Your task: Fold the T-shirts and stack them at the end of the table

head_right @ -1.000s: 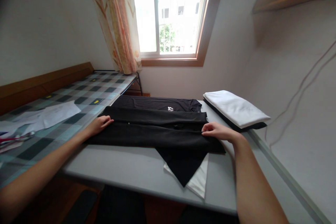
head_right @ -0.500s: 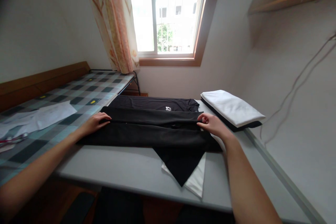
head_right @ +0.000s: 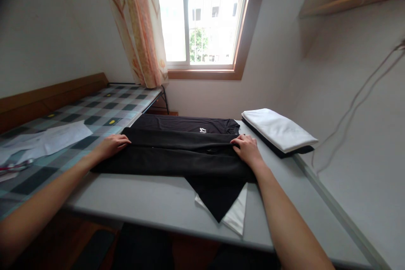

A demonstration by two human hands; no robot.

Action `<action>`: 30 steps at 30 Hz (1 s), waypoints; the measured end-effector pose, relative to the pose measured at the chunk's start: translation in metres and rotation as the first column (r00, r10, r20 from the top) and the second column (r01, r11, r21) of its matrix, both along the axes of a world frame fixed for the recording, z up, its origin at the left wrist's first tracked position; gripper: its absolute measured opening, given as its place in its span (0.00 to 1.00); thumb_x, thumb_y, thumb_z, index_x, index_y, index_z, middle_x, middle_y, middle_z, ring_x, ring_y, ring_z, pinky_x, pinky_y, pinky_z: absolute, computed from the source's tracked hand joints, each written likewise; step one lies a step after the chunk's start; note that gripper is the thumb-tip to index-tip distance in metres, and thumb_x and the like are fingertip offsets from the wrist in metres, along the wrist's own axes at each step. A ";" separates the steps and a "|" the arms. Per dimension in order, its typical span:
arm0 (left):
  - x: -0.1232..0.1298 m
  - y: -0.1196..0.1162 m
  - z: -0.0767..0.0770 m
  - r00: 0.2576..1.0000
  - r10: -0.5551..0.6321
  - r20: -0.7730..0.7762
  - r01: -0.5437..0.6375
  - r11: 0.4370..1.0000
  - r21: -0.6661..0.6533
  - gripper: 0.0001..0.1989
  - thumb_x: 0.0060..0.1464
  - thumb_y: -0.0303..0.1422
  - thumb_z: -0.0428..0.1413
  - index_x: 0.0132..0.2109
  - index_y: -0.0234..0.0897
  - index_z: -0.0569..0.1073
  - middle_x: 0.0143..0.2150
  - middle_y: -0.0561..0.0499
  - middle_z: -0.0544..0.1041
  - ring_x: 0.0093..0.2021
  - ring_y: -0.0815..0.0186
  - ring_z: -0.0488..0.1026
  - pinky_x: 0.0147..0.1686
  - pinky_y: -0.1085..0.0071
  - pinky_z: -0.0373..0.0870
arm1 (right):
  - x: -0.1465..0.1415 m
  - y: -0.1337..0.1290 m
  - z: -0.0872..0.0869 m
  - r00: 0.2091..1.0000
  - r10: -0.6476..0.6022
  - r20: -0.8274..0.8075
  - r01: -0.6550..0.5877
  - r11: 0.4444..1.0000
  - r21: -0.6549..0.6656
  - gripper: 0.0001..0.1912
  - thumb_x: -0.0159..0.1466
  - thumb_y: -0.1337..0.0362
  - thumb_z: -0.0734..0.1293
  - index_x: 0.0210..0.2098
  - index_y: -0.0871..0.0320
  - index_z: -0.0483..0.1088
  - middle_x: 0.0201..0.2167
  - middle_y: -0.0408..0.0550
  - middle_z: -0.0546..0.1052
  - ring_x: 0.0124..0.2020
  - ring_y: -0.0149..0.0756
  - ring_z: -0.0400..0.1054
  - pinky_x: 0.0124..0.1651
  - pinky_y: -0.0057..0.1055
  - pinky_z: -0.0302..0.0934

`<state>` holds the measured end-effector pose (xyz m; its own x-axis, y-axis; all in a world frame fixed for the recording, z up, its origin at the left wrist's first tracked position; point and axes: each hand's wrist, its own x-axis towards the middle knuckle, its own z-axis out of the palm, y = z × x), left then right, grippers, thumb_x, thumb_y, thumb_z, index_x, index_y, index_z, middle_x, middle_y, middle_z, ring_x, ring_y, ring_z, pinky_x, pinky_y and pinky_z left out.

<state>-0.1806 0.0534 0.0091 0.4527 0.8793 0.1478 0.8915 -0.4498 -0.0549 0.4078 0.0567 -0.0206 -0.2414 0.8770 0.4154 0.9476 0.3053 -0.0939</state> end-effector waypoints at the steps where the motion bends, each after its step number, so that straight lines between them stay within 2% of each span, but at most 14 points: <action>1: 0.001 0.000 0.000 1.000 0.008 -0.013 -0.008 1.000 0.005 0.15 0.59 0.32 0.47 0.42 0.41 0.79 0.44 0.48 0.80 0.39 0.61 0.75 0.44 0.65 0.68 | 0.000 0.000 -0.001 1.000 -0.005 0.002 0.005 1.000 0.013 0.09 0.61 0.64 0.65 0.37 0.52 0.78 0.39 0.51 0.77 0.44 0.47 0.66 0.44 0.40 0.54; 8: 0.000 -0.005 0.006 1.000 0.021 -0.014 -0.022 1.000 -0.018 0.15 0.59 0.32 0.48 0.42 0.41 0.79 0.44 0.48 0.80 0.41 0.62 0.75 0.45 0.67 0.67 | 0.002 0.001 -0.004 1.000 -0.020 -0.016 0.021 0.999 0.047 0.11 0.62 0.64 0.64 0.37 0.52 0.79 0.38 0.51 0.77 0.43 0.47 0.65 0.43 0.40 0.53; 14: 0.001 -0.016 0.011 1.000 -0.023 0.013 0.023 0.998 -0.053 0.15 0.59 0.31 0.48 0.41 0.42 0.80 0.42 0.49 0.79 0.39 0.63 0.76 0.42 0.69 0.68 | 0.005 0.000 0.001 0.998 -0.014 -0.067 0.012 0.999 -0.031 0.10 0.58 0.65 0.65 0.36 0.52 0.78 0.38 0.50 0.77 0.43 0.46 0.67 0.44 0.41 0.55; 18: 0.013 -0.018 0.008 0.998 -0.050 0.038 0.050 0.999 -0.002 0.14 0.60 0.34 0.49 0.40 0.42 0.79 0.41 0.49 0.78 0.37 0.63 0.76 0.41 0.68 0.68 | 0.014 -0.001 0.005 0.988 0.040 -0.151 -0.050 0.996 -0.069 0.08 0.56 0.66 0.65 0.34 0.53 0.76 0.35 0.47 0.77 0.38 0.41 0.69 0.43 0.38 0.57; 22: 0.056 -0.015 0.004 0.983 -0.119 0.142 0.110 0.992 0.069 0.15 0.62 0.40 0.49 0.43 0.41 0.79 0.45 0.47 0.77 0.41 0.61 0.75 0.45 0.64 0.69 | 0.019 -0.002 0.008 0.985 0.029 -0.172 -0.046 0.994 -0.096 0.05 0.55 0.67 0.65 0.31 0.54 0.73 0.33 0.47 0.76 0.37 0.41 0.69 0.41 0.36 0.58; 27: 0.150 -0.012 0.002 0.909 -0.311 0.276 0.304 0.950 0.069 0.17 0.64 0.41 0.48 0.54 0.41 0.74 0.54 0.46 0.75 0.52 0.61 0.73 0.53 0.62 0.69 | 0.016 -0.002 0.007 0.990 -0.014 -0.143 -0.003 0.993 -0.116 0.05 0.54 0.68 0.65 0.30 0.53 0.72 0.33 0.46 0.75 0.38 0.41 0.69 0.42 0.36 0.57; 30: 0.206 -0.009 0.002 0.871 -0.387 0.302 0.396 0.918 0.033 0.21 0.65 0.43 0.48 0.60 0.39 0.69 0.60 0.45 0.72 0.60 0.59 0.68 0.59 0.61 0.64 | 0.016 -0.003 0.007 0.992 -0.018 -0.128 0.002 0.992 -0.128 0.04 0.55 0.68 0.65 0.29 0.54 0.72 0.33 0.47 0.75 0.38 0.41 0.69 0.43 0.36 0.56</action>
